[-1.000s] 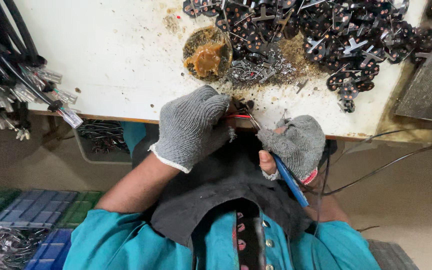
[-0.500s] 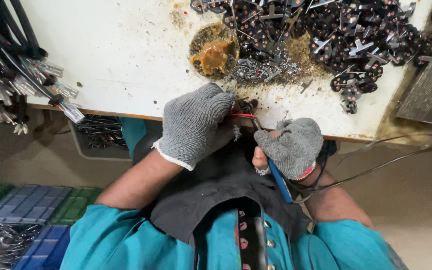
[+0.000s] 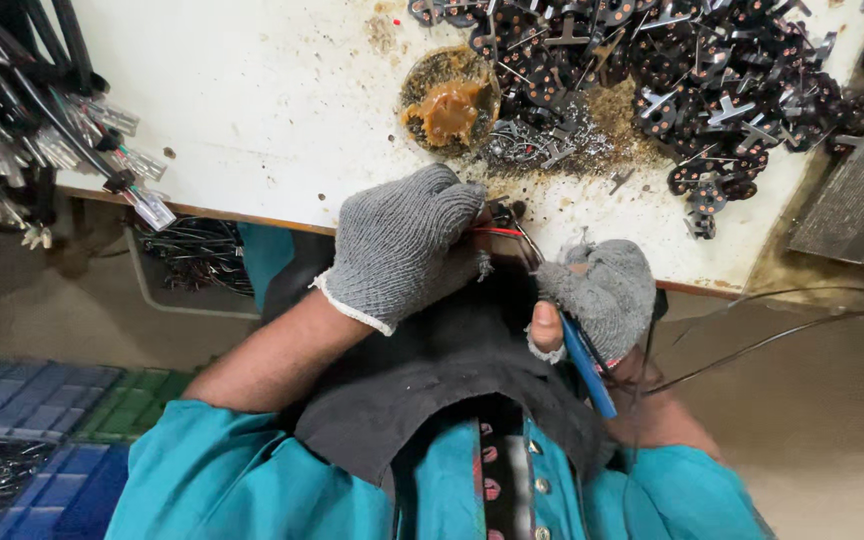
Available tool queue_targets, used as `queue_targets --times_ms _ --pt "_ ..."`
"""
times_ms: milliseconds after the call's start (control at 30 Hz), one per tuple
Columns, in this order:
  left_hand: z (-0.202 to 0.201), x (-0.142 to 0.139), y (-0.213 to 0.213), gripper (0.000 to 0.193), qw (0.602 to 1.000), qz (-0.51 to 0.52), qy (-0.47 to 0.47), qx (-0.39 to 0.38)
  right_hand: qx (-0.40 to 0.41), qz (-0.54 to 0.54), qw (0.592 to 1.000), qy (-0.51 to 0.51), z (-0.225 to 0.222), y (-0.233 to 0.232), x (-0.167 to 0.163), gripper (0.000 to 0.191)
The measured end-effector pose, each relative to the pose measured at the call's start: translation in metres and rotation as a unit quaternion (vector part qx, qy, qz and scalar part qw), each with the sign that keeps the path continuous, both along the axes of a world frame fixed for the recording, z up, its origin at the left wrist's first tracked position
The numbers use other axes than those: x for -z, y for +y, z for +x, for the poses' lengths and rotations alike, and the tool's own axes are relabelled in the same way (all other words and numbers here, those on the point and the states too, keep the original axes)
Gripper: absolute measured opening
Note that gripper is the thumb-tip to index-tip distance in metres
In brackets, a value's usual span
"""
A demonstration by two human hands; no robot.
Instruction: The person solders colored wire ends onto small black electronic components at a workbench. They hold a component in one hand and a soldering iron in the other, dip wire ends into a flux paste, solder the joint, and set finished pieces aside while picking up new wires and components.
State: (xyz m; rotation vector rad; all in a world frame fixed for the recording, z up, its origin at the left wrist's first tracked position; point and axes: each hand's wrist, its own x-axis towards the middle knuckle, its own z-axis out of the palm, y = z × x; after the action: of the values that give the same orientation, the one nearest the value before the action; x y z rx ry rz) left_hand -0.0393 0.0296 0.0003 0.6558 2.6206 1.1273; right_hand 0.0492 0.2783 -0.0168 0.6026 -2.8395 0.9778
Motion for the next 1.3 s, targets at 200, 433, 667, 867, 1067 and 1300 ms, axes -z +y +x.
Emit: queue_targets --times_ms 200,433,667,867,1067,1300 --pt "-0.002 -0.002 0.001 0.035 1.0 -0.005 -0.001 0.003 -0.023 -0.016 1.0 -0.001 -0.003 0.0 -0.002 0.031" --pt "-0.001 -0.001 -0.002 0.037 1.0 0.014 -0.003 0.001 -0.125 0.067 0.99 0.012 -0.01 0.001 0.006 0.03" --pt "0.0 0.0 0.002 0.032 1.0 0.005 -0.001 -0.002 -0.098 0.048 0.993 0.039 -0.006 0.001 0.006 0.026" --pt "0.0 0.001 0.001 0.032 1.0 -0.01 0.012 0.002 -0.086 0.113 0.99 0.003 -0.007 -0.004 0.004 0.028" --pt "0.0 0.001 -0.001 0.038 1.0 0.001 0.002 0.003 -0.089 0.082 0.992 -0.027 -0.005 0.001 -0.001 0.031" --pt "0.0 0.0 -0.001 0.037 1.0 0.01 0.012 0.0 -0.012 -0.019 1.0 -0.006 -0.003 -0.009 -0.014 0.028"
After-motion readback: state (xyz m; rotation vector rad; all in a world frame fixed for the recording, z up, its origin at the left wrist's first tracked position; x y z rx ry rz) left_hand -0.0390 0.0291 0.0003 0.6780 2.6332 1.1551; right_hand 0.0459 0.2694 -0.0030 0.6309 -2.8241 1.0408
